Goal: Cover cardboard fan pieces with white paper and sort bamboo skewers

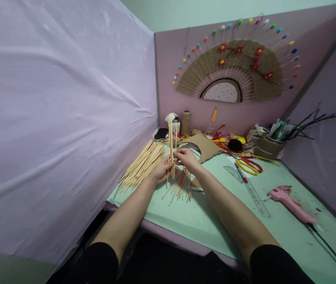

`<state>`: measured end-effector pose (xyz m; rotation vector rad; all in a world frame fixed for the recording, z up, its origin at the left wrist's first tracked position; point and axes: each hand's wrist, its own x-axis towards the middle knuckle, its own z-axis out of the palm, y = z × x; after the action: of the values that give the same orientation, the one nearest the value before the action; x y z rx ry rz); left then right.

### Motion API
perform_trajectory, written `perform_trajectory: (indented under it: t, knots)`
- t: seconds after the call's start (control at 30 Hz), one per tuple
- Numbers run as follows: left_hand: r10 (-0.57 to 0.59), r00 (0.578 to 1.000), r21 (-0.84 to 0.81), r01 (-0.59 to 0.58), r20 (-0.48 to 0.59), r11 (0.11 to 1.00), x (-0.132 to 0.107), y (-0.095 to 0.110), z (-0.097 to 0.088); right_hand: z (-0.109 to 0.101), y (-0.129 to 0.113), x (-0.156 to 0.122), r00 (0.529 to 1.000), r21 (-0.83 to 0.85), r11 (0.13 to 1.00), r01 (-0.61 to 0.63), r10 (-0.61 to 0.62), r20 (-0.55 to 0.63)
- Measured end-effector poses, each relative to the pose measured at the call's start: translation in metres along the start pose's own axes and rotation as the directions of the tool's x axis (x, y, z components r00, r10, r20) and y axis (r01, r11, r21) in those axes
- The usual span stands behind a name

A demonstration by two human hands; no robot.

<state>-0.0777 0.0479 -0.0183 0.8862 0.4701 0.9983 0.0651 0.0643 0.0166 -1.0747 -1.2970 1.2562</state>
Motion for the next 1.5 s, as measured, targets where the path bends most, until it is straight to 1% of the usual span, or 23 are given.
perform_trajectory:
  t: [0.17,0.4,0.6,0.7,0.77,0.87,0.97,1.1,1.2,1.33,1.4,1.5]
  knots:
    - [-0.005,1.0,0.027,0.005,-0.02,1.0,0.001,-0.001,-0.001,0.0,0.0,0.0,1.0,0.009,1.0,-0.014,0.014,-0.018]
    - [-0.003,0.999,0.065,0.007,-0.053,0.998,0.001,0.0,-0.001,0.0,-0.002,-0.001,1.0,0.015,1.0,-0.024,0.024,0.006]
    - [0.005,0.998,0.038,-0.003,-0.055,0.999,0.002,0.0,-0.001,-0.001,-0.003,0.0,0.998,0.024,0.998,-0.052,0.051,0.025]
    - [0.007,0.998,0.051,-0.004,-0.068,0.999,0.002,-0.001,-0.002,-0.001,-0.004,0.0,0.998,0.026,0.998,-0.056,0.056,0.02]
    - [0.017,0.997,0.064,-0.012,-0.077,0.998,0.002,-0.001,-0.001,0.0,-0.003,-0.001,0.999,-0.023,0.999,-0.031,0.031,-0.01]
    - [0.039,0.996,0.069,-0.034,-0.076,0.997,0.001,-0.002,0.001,0.001,-0.001,-0.001,0.998,-0.122,0.992,0.044,-0.05,-0.043]
    - [0.05,0.994,0.07,-0.043,-0.095,0.997,0.001,-0.002,0.002,0.002,0.003,0.001,0.991,-0.188,0.975,0.122,-0.131,-0.038]
    - [0.054,0.987,0.087,-0.042,-0.148,0.995,0.002,-0.003,0.0,-0.001,0.006,0.004,0.981,-0.282,0.943,0.178,-0.193,-0.026]
    - [0.058,0.985,0.077,-0.046,-0.165,0.996,0.003,-0.004,-0.001,-0.002,0.007,0.005,0.978,-0.343,0.92,0.187,-0.208,-0.025]
    - [0.067,0.983,0.09,-0.052,-0.169,0.995,0.004,-0.004,0.0,-0.003,0.007,0.005,0.98,-0.37,0.914,0.169,-0.196,-0.037]
    - [0.074,0.979,0.105,-0.055,-0.19,0.993,0.004,-0.004,0.001,-0.003,0.006,0.004,0.982,-0.352,0.924,0.152,-0.182,-0.054]
    - [0.08,0.971,0.107,-0.057,-0.224,0.993,0.004,-0.003,0.001,-0.005,0.002,0.004,0.984,-0.268,0.954,0.13,-0.158,-0.085]
